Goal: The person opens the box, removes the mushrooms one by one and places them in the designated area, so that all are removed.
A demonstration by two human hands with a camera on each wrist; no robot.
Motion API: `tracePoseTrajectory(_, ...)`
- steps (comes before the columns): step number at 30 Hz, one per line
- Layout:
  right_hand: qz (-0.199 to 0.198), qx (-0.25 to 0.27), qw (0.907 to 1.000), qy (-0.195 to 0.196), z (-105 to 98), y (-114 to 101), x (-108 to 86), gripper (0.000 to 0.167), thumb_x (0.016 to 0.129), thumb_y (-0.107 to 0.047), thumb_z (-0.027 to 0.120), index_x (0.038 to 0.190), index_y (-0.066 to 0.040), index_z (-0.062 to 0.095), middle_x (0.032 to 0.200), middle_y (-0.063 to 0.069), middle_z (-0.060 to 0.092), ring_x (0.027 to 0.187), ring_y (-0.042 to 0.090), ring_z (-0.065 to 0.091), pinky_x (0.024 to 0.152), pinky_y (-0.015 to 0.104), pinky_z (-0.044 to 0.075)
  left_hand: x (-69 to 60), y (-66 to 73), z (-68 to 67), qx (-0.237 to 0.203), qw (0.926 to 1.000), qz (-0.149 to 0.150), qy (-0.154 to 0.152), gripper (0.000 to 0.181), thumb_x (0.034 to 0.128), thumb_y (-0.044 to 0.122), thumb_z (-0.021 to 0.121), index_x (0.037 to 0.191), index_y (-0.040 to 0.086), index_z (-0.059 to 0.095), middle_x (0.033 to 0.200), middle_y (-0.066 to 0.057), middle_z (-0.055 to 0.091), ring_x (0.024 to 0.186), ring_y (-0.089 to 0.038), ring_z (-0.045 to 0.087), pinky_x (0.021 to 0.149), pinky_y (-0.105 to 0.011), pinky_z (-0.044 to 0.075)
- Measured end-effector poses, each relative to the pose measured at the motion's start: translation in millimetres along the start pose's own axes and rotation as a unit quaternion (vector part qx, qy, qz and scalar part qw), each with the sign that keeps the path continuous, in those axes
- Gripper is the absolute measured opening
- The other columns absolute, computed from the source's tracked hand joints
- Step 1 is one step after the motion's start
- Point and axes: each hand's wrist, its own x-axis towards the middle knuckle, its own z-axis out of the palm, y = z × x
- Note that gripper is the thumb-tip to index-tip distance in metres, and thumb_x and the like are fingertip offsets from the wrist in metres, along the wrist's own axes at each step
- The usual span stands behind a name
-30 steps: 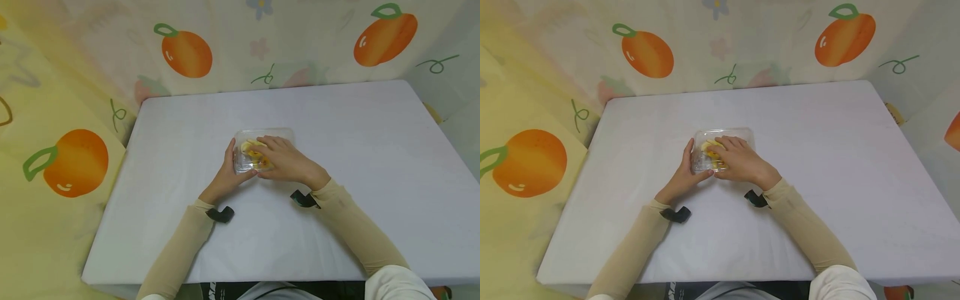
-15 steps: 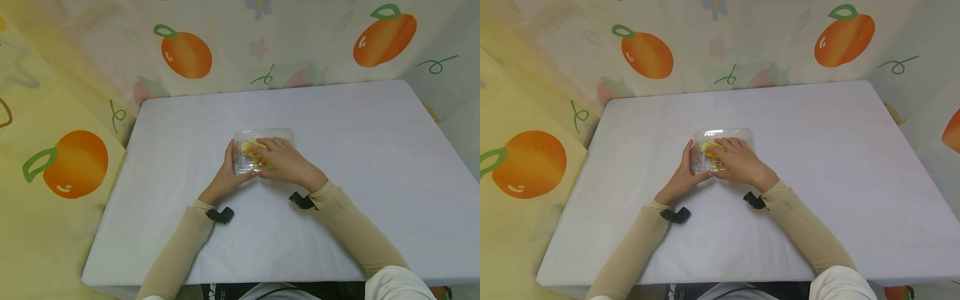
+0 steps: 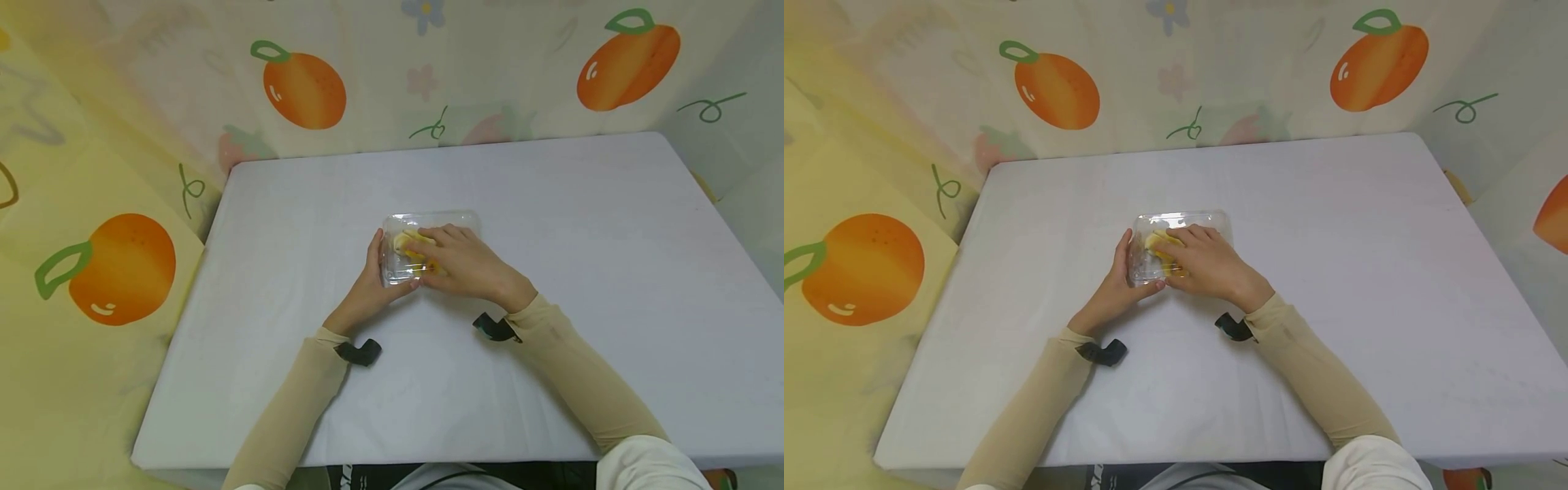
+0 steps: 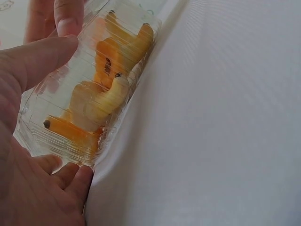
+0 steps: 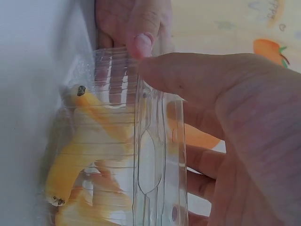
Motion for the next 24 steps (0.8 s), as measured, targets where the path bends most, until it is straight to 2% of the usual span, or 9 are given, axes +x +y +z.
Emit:
tracePoseTrajectory(6,-0.012,-0.01,0.9996,0.022,2.3,1.2,1.4,0.052,0.092,-0.033,0.068,0.142,-0.022,0.059,0.15,0.009,0.055,0.131,0.033,0.053,0.113,0.054,0.039,-0.7,-0.4,0.1,0.003,1.0,0.003,0.006,0.12,0.0814,0.046,0.081,0.16,0.038,-0.01,0.172,0.002,0.003,0.158,-0.027,0.014,0.125,-0.056,0.021)
tracePoseTrajectory(13,-0.031,-0.001,0.9985,0.045,1.1,1.3,2.1,0.046,0.091,-0.027,0.07,0.135,-0.015,0.066,0.143,0.008,0.062,0.123,0.03,0.059,0.105,0.05,0.046,0.8,-1.3,-0.5,0.0,0.9999,0.015,0.008,0.122,0.08,0.051,0.081,0.161,0.036,-0.009,0.172,0.0,0.004,0.159,-0.025,0.011,0.126,-0.055,0.018)
tracePoseTrajectory(18,-0.066,-0.008,0.9955,0.068,1.4,0.3,3.9,0.037,0.088,-0.02,0.071,0.125,-0.011,0.072,0.133,0.009,0.069,0.108,0.028,0.063,0.091,0.044,0.052,1.0,-1.6,-0.3,0.0,0.9998,0.016,0.008,0.121,0.0805,0.05,0.081,0.161,0.037,-0.009,0.172,0.001,0.003,0.159,-0.024,0.01,0.126,-0.054,0.018)
tracePoseTrajectory(20,-0.075,-0.01,0.9941,0.077,2.5,0.3,4.7,0.028,0.088,-0.017,0.07,0.115,-0.013,0.074,0.13,0.007,0.071,0.098,0.027,0.062,0.082,0.042,0.052,0.6,-1.3,-0.3,-0.001,0.9998,0.016,0.009,0.12,0.0813,0.047,0.081,0.161,0.037,-0.009,0.172,0.002,0.003,0.159,-0.023,0.01,0.126,-0.054,0.018)
tracePoseTrajectory(24,-0.072,-0.012,0.9936,0.086,4.4,-0.1,5.2,0.015,0.088,-0.012,0.066,0.101,-0.016,0.073,0.121,0.001,0.074,0.084,0.023,0.058,0.067,0.037,0.049,-0.5,-0.4,0.1,-0.005,0.9998,0.016,0.008,0.119,0.0828,0.043,0.081,0.161,0.035,-0.009,0.172,0.003,0.003,0.159,-0.022,0.011,0.127,-0.052,0.018)
